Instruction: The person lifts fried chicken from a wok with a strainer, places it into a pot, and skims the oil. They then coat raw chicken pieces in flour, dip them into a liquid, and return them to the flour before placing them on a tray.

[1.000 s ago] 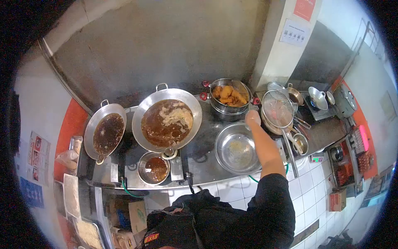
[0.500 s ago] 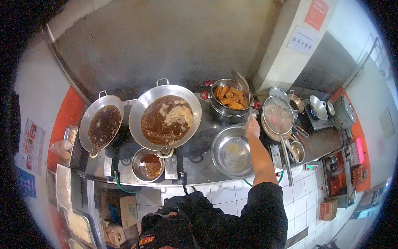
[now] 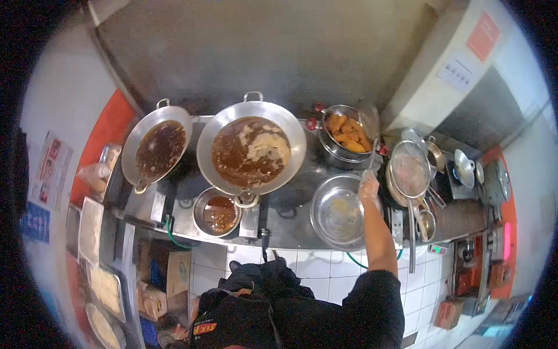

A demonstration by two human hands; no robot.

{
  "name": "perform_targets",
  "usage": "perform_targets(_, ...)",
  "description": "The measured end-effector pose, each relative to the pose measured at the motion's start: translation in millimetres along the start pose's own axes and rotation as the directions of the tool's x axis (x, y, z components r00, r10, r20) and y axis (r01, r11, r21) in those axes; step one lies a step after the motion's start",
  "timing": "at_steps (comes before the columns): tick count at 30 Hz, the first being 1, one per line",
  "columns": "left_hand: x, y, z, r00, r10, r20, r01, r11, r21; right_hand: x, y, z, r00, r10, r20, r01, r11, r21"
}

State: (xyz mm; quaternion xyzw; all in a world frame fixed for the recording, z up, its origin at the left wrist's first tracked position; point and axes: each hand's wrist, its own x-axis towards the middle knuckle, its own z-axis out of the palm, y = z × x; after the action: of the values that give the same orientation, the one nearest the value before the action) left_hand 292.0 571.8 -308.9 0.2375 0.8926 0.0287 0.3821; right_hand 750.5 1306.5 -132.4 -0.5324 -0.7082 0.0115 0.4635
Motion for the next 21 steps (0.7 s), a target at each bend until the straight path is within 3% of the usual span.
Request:
perform_targets(1, -3, 1, 0, 1.0, -0.005, 0.006, 0.005, 1.0, 0.003, 6, -19, 0, 0.936, 0.311, 0.165, -0.342, 0.913, 0.222)
perform_targets(2, -7, 5, 0, 1.0, -0.007, 0.014, 0.007, 1.0, 0.01, 15, -45, -11, 0.753, 0.537, 0.38, -0.655, 0.67, 0.35)
perform_targets(3, -6, 9, 3, 1.0, -0.021, 0.015, 0.021, 1.0, -0.002, 25, -80, -25, 0.753, 0.527, 0.394, -0.652, 0.674, 0.346)
perform_targets(5, -7, 13, 2, 1.0, -0.024, 0.015, 0.026, 0.995, -0.101, 35, -154, -57, 0.662, 0.456, 0.595, -0.737, 0.541, 0.405)
perform_targets(6, -3, 17, -1, 1.0, -0.021, 0.011, 0.022, 0.989, -0.148, 41, -185, -66, 0.659, 0.453, 0.601, -0.739, 0.541, 0.403)
perform_targets(8, 2, 24, -8, 1.0, -0.016, 0.007, 0.017, 0.971, -0.237, 48, -226, -73, 0.564, 0.381, 0.733, -0.781, 0.535, 0.322)
perform_targets(9, 3, 34, -15, 1.0, -0.019, 0.008, 0.021, 0.971, -0.238, 42, -217, -56, 0.582, 0.314, 0.75, -0.747, 0.571, 0.341)
perform_targets(10, -15, 66, -40, 1.0, -0.025, 0.014, 0.027, 0.991, -0.129, 38, -218, -42, 0.581, 0.313, 0.752, -0.747, 0.572, 0.339)
perform_targets(11, -25, 86, -59, 0.999, -0.03, 0.02, 0.031, 0.999, -0.017, 35, -223, -28, 0.603, 0.284, 0.746, -0.69, 0.654, 0.309)
perform_targets(13, -18, 92, -67, 0.998, -0.05, 0.034, 0.052, 0.996, -0.079, 30, -214, 2, 0.627, 0.252, 0.737, -0.621, 0.733, 0.278)
perform_targets(14, -15, 94, -70, 0.996, -0.071, 0.05, 0.077, 0.987, -0.14, 26, -200, 21, 0.794, 0.01, 0.608, -0.196, 0.95, 0.241)
perform_targets(15, -15, 96, -73, 0.996, -0.067, 0.052, 0.074, 0.987, -0.146, 28, -206, 24, 0.816, -0.294, 0.498, 0.27, 0.955, 0.121)
perform_targets(16, -17, 97, -77, 0.998, -0.066, 0.012, 0.067, 0.988, -0.143, 32, -210, 24, 0.814, -0.299, 0.499, 0.278, 0.953, 0.119)
perform_targets(17, -18, 97, -78, 0.997, -0.065, -0.028, 0.06, 0.988, -0.141, 35, -215, 24, 0.692, -0.261, 0.673, 0.358, 0.934, -0.007)
perform_targets(18, 18, 53, -34, 0.998, -0.014, -0.058, -0.002, 0.964, -0.267, 39, -224, 23, 0.549, -0.181, 0.816, 0.456, 0.883, -0.111)
perform_targets(19, 51, 13, 5, 0.995, 0.037, -0.088, -0.069, 0.919, -0.389, 33, -209, 32, 0.552, -0.339, 0.761, 0.506, 0.862, 0.017)
perform_targets(20, 74, -15, 32, 0.989, 0.088, -0.118, -0.136, 0.856, -0.499, 29, -213, 32, 0.541, -0.346, 0.767, 0.517, 0.856, 0.021)
perform_targets(21, 65, -13, 28, 0.999, -0.027, -0.028, 0.005, 0.806, -0.592, 23, -218, 32, 0.568, -0.07, 0.82, -0.012, 0.996, 0.093)
